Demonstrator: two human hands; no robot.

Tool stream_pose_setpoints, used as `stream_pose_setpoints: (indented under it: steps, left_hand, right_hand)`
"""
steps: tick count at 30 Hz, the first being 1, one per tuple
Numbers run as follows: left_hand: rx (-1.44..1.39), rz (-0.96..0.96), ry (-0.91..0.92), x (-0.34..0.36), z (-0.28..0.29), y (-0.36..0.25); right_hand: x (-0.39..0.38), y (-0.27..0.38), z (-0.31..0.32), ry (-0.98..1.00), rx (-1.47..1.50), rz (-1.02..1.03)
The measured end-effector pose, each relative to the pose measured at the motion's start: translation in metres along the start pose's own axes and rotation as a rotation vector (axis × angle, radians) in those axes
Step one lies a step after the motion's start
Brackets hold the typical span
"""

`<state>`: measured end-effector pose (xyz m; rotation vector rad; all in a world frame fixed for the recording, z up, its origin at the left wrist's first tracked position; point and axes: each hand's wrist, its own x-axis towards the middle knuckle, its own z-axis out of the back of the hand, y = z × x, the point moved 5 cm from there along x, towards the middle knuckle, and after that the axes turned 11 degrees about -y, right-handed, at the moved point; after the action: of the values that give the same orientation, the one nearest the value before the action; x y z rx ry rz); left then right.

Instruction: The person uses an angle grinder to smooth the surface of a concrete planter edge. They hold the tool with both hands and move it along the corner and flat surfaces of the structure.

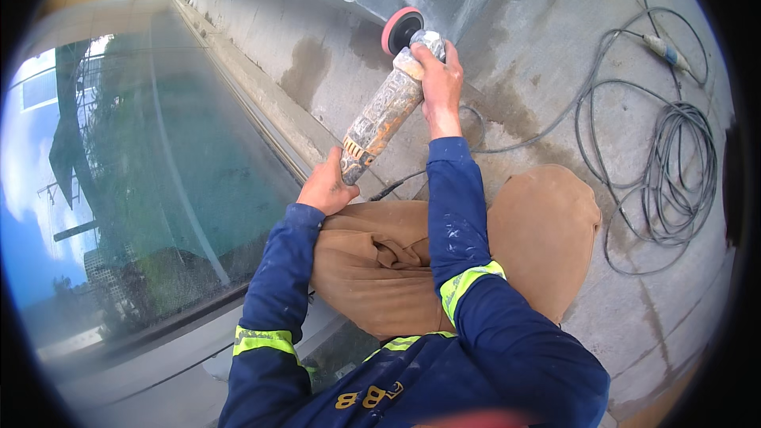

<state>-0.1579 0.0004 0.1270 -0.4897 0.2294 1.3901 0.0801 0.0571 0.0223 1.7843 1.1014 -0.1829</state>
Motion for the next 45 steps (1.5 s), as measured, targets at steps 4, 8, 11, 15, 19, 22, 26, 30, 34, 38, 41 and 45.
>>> stream_pose_setpoints:
  steps: [4, 8, 11, 15, 19, 22, 26, 30, 34, 38, 41, 45]
  left_hand:
    - [0.009, 0.014, 0.054, -0.001, 0.004, -0.008]
    - [-0.021, -0.003, -0.022, -0.003, 0.005, -0.001]
    - [-0.003, 0.027, -0.053, -0.004, 0.006, -0.007]
    - [0.038, -0.013, 0.032, -0.001, 0.005, -0.003]
    - [0.002, -0.004, 0.014, -0.001, 0.006, 0.002]
    - [-0.012, -0.010, -0.048, -0.002, 0.009, -0.008]
    - [-0.013, 0.000, 0.037, -0.001, 0.008, -0.007]
    - [-0.028, -0.014, 0.009, 0.000, 0.006, -0.003]
    - [-0.046, -0.027, 0.051, 0.000, 0.009, -0.009]
    - [-0.054, -0.021, 0.039, -0.001, 0.005, -0.004]
    - [-0.036, 0.038, 0.076, -0.001, 0.011, -0.010]
    - [-0.043, -0.026, 0.045, -0.001, 0.007, -0.002]
  right_hand:
    - [0.011, -0.012, 0.009, -0.087, -0.109, -0.038]
    - [0.000, 0.001, -0.005, 0.009, -0.030, 0.025]
    - [0.004, 0.004, -0.004, -0.004, -0.023, 0.031]
    - [0.014, -0.023, 0.013, -0.079, -0.042, -0.073]
    - [0.002, -0.007, 0.000, -0.027, 0.006, -0.031]
    - [0.001, 0.008, -0.003, 0.011, -0.023, 0.023]
    - [0.009, -0.006, 0.004, -0.063, -0.070, -0.019]
    - [0.006, -0.004, 0.002, 0.000, 0.013, -0.011]
    - [0.013, -0.013, 0.008, -0.048, -0.058, -0.033]
    - [0.002, -0.005, 0.002, -0.029, 0.003, 0.016]
    - [0.006, -0.002, 0.002, 0.000, 0.001, 0.005]
    - [-0.001, 0.001, 0.000, -0.038, -0.037, 0.018]
